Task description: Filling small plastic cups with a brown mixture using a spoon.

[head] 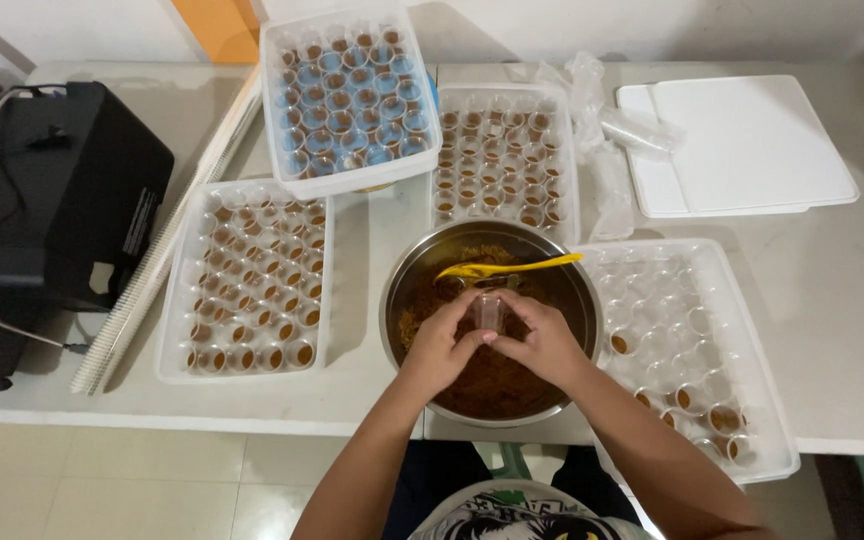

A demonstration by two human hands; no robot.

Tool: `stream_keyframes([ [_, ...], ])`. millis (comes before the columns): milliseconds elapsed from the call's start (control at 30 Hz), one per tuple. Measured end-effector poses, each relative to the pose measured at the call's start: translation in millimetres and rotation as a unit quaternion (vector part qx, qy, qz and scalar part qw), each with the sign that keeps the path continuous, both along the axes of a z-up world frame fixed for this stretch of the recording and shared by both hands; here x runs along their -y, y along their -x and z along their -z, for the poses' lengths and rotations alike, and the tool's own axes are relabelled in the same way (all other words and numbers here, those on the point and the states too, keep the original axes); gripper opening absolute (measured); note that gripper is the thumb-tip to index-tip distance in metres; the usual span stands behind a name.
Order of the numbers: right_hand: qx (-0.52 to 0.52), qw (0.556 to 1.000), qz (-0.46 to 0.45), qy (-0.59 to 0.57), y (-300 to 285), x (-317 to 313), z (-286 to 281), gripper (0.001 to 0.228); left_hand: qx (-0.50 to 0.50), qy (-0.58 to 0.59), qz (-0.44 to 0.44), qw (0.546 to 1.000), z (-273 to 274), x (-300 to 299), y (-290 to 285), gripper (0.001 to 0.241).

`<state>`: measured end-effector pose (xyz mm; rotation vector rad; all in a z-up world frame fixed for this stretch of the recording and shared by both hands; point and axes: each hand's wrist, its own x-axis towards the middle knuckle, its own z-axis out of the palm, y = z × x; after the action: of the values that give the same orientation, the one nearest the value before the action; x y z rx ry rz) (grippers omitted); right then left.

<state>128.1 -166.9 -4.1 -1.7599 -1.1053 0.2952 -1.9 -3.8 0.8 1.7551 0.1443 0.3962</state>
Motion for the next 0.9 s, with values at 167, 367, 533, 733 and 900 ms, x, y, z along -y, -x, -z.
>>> stream_keyframes([
  [167, 0.002, 1.000, -0.009, 0.019, 0.5, 1.7, 2.1, 0.065, -0.025, -0.051, -0.024, 0.998, 4.8, 0.0, 0.8, 0.062],
  [367, -0.020, 0.999, 0.002, 0.027, 8.4, -3.3, -13.3, 0.064, -0.024, -0.037, -0.021, 0.999, 4.8, -1.9, 0.2, 0.060],
  [533, 0.038, 0.999, -0.009, 0.004, 10.0, -6.2, -24.1, 0.058, -0.081, 0.079, 0.001, 0.994, 19.4, -5.8, -5.6, 0.062],
  [733, 0.127, 0.989, -0.061, -0.035, 3.8, -0.1, -9.7, 0.037, -0.068, 0.032, -0.006, 0.997, 10.6, -5.6, -1.2, 0.054],
  [900, 0.232, 0.969, 0.008, -0.080, 6.7, -1.8, -11.9, 0.027, -0.091, 0.030, 0.001, 0.995, 7.9, -6.5, 0.7, 0.051],
])
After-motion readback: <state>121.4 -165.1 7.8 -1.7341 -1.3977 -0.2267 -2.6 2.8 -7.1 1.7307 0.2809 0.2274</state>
